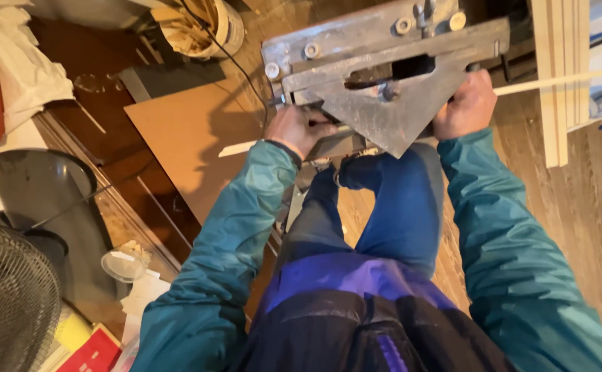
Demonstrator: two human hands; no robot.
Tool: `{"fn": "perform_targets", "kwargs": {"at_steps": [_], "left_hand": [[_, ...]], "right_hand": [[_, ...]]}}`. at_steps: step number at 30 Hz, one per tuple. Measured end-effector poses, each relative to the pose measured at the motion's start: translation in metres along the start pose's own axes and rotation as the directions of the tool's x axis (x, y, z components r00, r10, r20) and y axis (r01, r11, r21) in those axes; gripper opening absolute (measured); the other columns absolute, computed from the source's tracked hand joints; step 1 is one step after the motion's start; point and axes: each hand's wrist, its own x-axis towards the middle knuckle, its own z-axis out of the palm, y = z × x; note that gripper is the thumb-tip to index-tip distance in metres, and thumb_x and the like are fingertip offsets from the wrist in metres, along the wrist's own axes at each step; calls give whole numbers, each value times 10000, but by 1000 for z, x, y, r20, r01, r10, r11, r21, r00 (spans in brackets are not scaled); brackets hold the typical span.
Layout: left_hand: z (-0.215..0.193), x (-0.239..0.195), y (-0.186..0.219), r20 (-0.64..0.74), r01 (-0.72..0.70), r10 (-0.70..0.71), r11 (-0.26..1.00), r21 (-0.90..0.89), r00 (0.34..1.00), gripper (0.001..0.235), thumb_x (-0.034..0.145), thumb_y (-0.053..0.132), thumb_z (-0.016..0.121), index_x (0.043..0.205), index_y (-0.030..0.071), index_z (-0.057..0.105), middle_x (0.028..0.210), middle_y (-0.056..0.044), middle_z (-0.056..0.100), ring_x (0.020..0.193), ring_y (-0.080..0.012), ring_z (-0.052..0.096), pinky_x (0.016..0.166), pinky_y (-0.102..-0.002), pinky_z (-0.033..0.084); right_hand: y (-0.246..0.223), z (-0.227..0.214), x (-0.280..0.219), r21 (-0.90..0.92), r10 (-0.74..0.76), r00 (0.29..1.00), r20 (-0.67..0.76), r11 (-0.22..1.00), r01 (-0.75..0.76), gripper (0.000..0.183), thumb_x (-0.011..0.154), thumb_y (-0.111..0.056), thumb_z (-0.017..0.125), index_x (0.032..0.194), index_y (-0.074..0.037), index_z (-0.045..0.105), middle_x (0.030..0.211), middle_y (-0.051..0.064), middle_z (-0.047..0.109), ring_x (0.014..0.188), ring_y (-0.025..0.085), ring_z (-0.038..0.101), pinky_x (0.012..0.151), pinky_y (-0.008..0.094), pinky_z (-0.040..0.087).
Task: Cutting wooden molding strips to specific lengths and angles using a manual miter trimmer.
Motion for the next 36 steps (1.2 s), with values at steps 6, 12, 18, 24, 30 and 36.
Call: {"fn": "perform_targets", "kwargs": {"at_steps": [6, 12, 18, 24, 30, 36], "left_hand": [[-2, -3, 5, -15, -10, 10, 999, 32, 1000, 247, 801, 341, 802, 940, 138, 828, 876, -170, 756, 817, -376, 718, 743, -446, 554], [8, -2, -12, -41, -25, 26, 1000, 8, 999, 273, 768, 347, 832, 913, 115, 825, 880, -164, 758, 825, -373, 719, 759, -455, 557], [38, 8, -51, -241, -347, 355, 935, 76, 903, 319, 693, 338, 869, 866, 76, 809, 1014, -203, 765, 918, -424, 705, 832, -504, 546], [14, 4, -23, -19, -155, 157, 986, 66, 987, 292, 770, 368, 842, 920, 118, 832, 888, -173, 755, 826, -384, 716, 775, -460, 551], [14, 2, -23, -51, -139, 140, 990, 9, 989, 273, 777, 363, 813, 914, 127, 820, 876, -145, 765, 818, -354, 733, 749, -437, 568], [9, 1, -5, -74, -82, 82, 997, 6, 994, 261, 756, 349, 825, 902, 132, 835, 842, -163, 756, 777, -381, 715, 721, -455, 556]], "right_hand": [[-6, -3, -1, 124, 13, 999, -37, 992, -8, 187, 1023, -179, 650, 1138, -48, 717, 1086, 182, 694, 983, 408, 633, 844, 480, 523], [18, 5, -7, -110, -27, 999, 30, 993, 31, 111, 1002, -159, 722, 1043, -56, 718, 1007, 190, 648, 953, 423, 602, 796, 500, 482], [61, 27, -10, -132, -156, 984, -87, 981, 144, 163, 1060, -122, 719, 932, -65, 635, 905, 179, 579, 872, 411, 552, 753, 507, 449], [3, -3, 4, -47, -81, 997, -11, 996, 81, 156, 958, -138, 732, 1071, -39, 692, 1040, 194, 662, 957, 450, 584, 815, 508, 478], [-3, -5, -2, 120, -8, 1000, -3, 993, 8, 151, 1002, -134, 711, 1138, -68, 716, 1125, 160, 698, 1072, 412, 634, 912, 457, 530], [-2, -4, -2, 39, -23, 1000, 6, 999, 23, 106, 967, -154, 745, 1059, -104, 756, 1088, 121, 716, 996, 396, 627, 859, 458, 517]]}}
